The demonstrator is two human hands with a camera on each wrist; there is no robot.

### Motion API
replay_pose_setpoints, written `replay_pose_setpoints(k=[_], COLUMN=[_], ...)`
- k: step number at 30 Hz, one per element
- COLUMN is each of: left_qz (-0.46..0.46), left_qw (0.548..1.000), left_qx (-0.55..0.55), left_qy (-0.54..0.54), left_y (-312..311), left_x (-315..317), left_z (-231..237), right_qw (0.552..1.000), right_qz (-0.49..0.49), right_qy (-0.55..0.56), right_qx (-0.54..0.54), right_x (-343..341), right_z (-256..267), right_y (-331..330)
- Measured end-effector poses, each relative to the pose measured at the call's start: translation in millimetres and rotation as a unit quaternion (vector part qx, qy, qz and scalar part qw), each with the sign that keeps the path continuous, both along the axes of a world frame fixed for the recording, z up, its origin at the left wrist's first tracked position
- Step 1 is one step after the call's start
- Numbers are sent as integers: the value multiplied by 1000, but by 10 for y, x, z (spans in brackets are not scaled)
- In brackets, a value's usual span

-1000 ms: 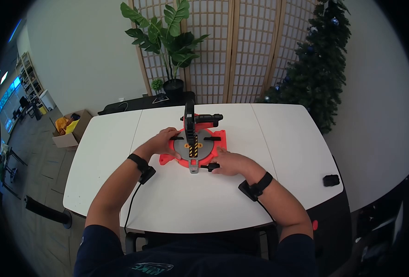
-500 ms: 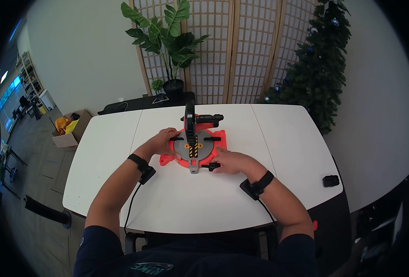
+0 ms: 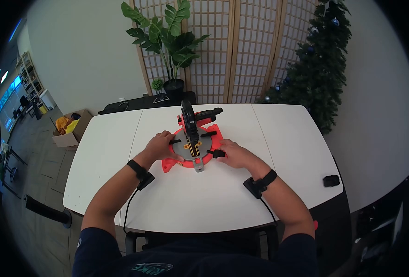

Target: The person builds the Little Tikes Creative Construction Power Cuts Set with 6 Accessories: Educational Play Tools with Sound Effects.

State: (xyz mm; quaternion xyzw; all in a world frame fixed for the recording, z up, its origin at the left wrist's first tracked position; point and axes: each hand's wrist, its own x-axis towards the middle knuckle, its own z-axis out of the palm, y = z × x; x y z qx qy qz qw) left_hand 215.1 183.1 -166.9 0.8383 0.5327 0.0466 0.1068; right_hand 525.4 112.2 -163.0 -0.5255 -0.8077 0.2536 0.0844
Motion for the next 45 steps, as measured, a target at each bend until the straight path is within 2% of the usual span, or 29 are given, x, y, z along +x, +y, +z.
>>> replay_pose_setpoints(k=[1, 4, 14, 19, 21, 24, 29, 33, 35, 39, 41, 43, 45], left_qz=[9, 27, 98, 67, 54, 42, 40, 35, 36, 44, 48, 46, 43], left_qw=[1000, 999, 989, 985, 983, 986, 981, 976, 982, 974, 982, 980, 978], left_qx=[12, 31, 89, 142, 150, 108, 167, 206, 162, 184, 111, 128, 144], left_qy=[11, 27, 73, 75, 86, 117, 90, 65, 95, 122, 145, 143, 141], left_y=[-36, -104, -234, -265, -248, -259, -261, -268, -289, -311, -317, -293, -268], left_x=[4, 27, 215, 199, 192, 188, 189, 195, 215, 250, 273, 262, 244], left_z=[3, -7, -116, -96, -64, 11, -98, -161, -96, -83, 6, -57, -116], right_qw=[999, 996, 989, 986, 986, 988, 989, 993, 993, 992, 992, 989, 990], right_qz=[-26, -70, -80, -73, -78, -85, -87, -98, -104, -121, -116, -110, -108], right_qy=[-11, -34, -125, -152, -142, -129, -121, -66, -49, -26, -25, -23, -25], right_qx=[41, 38, -9, -15, -21, -20, -15, 6, 7, 17, 31, 100, 85], right_x=[-32, -107, -252, -255, -261, -261, -215, -223, -227, -207, -189, -189, -184], right_z=[38, 120, -18, -127, -124, -130, -190, -268, -293, -368, -425, -469, -463], right_y=[-33, -101, -189, -179, -183, -186, -118, -84, -79, -61, -58, -69, -57])
